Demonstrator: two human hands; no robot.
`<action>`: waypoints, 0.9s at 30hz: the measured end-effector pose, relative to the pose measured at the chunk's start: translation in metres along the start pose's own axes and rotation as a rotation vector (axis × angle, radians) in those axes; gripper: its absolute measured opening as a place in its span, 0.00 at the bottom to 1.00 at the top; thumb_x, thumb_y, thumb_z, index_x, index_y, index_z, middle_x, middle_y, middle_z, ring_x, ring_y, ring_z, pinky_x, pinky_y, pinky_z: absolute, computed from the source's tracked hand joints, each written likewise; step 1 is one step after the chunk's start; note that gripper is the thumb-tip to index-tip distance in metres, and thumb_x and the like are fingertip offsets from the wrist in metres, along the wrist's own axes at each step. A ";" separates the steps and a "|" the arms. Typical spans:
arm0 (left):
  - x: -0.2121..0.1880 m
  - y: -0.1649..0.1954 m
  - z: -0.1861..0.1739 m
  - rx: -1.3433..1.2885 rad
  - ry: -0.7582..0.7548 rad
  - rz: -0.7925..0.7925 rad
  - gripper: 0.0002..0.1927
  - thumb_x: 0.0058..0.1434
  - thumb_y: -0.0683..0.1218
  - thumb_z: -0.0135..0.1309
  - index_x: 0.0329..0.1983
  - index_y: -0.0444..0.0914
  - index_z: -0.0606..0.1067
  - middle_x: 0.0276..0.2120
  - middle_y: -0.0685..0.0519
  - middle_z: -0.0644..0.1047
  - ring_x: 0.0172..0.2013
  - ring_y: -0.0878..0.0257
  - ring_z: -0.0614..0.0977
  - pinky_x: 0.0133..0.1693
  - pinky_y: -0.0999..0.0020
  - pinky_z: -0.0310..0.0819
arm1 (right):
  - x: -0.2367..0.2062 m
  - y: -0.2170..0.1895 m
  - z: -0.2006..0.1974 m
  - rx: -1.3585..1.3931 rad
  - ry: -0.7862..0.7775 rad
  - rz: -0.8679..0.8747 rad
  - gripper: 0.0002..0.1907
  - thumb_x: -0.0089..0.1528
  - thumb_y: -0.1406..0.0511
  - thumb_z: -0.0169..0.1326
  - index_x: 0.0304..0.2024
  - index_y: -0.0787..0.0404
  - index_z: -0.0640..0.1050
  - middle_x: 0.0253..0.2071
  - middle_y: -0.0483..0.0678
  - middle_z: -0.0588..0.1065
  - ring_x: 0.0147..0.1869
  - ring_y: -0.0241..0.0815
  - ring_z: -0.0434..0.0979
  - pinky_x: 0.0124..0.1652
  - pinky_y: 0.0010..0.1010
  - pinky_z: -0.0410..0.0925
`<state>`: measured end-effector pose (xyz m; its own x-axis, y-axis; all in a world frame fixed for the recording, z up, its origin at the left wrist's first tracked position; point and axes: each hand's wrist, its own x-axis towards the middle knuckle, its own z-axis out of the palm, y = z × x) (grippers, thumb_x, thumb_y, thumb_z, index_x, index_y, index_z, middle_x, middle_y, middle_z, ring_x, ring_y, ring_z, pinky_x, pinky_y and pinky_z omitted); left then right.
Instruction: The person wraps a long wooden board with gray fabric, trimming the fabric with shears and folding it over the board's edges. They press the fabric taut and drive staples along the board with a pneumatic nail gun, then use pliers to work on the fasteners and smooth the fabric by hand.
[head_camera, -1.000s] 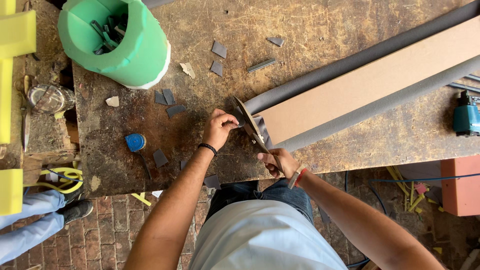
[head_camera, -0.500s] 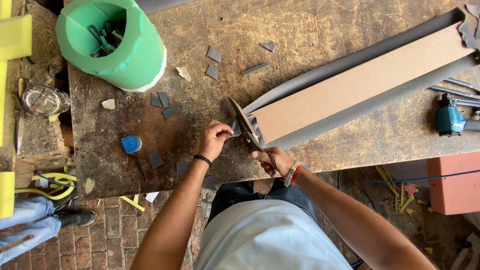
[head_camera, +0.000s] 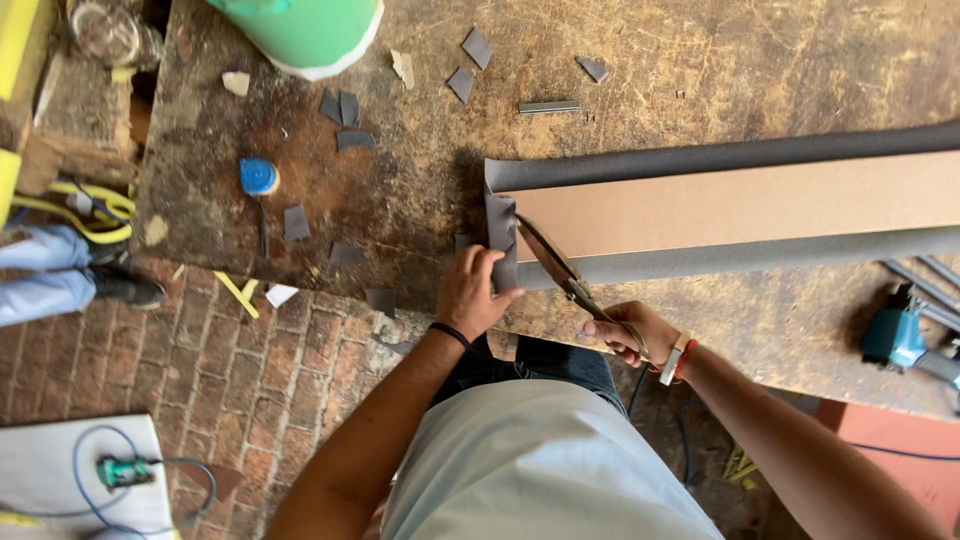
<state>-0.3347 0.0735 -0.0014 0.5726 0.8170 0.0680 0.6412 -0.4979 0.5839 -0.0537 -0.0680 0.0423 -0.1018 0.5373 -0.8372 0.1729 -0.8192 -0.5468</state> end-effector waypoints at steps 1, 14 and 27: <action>-0.002 0.011 0.005 0.058 0.045 0.020 0.32 0.49 0.56 0.69 0.51 0.37 0.71 0.47 0.41 0.72 0.49 0.45 0.75 0.50 0.50 0.72 | -0.005 0.005 -0.010 0.001 -0.016 0.022 0.26 0.56 0.48 0.63 0.21 0.60 0.72 0.14 0.41 0.67 0.15 0.34 0.69 0.16 0.26 0.64; -0.015 0.026 0.041 -0.028 0.445 -0.148 0.05 0.56 0.41 0.65 0.30 0.41 0.79 0.33 0.53 0.77 0.38 0.52 0.79 0.40 0.56 0.76 | 0.027 -0.045 -0.090 -0.567 -0.213 0.050 0.21 0.58 0.48 0.61 0.28 0.59 0.79 0.16 0.41 0.66 0.18 0.32 0.63 0.18 0.27 0.59; -0.017 0.017 0.052 -0.045 0.453 -0.315 0.05 0.54 0.39 0.65 0.31 0.42 0.81 0.34 0.57 0.80 0.38 0.59 0.82 0.41 0.62 0.79 | 0.049 -0.110 -0.097 -0.860 -0.252 0.010 0.25 0.57 0.48 0.65 0.21 0.60 0.75 0.14 0.42 0.63 0.17 0.35 0.63 0.20 0.31 0.59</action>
<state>-0.3071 0.0364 -0.0349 0.0731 0.9729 0.2196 0.7179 -0.2042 0.6655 0.0178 0.0676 0.0627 -0.2907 0.3882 -0.8745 0.8389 -0.3361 -0.4281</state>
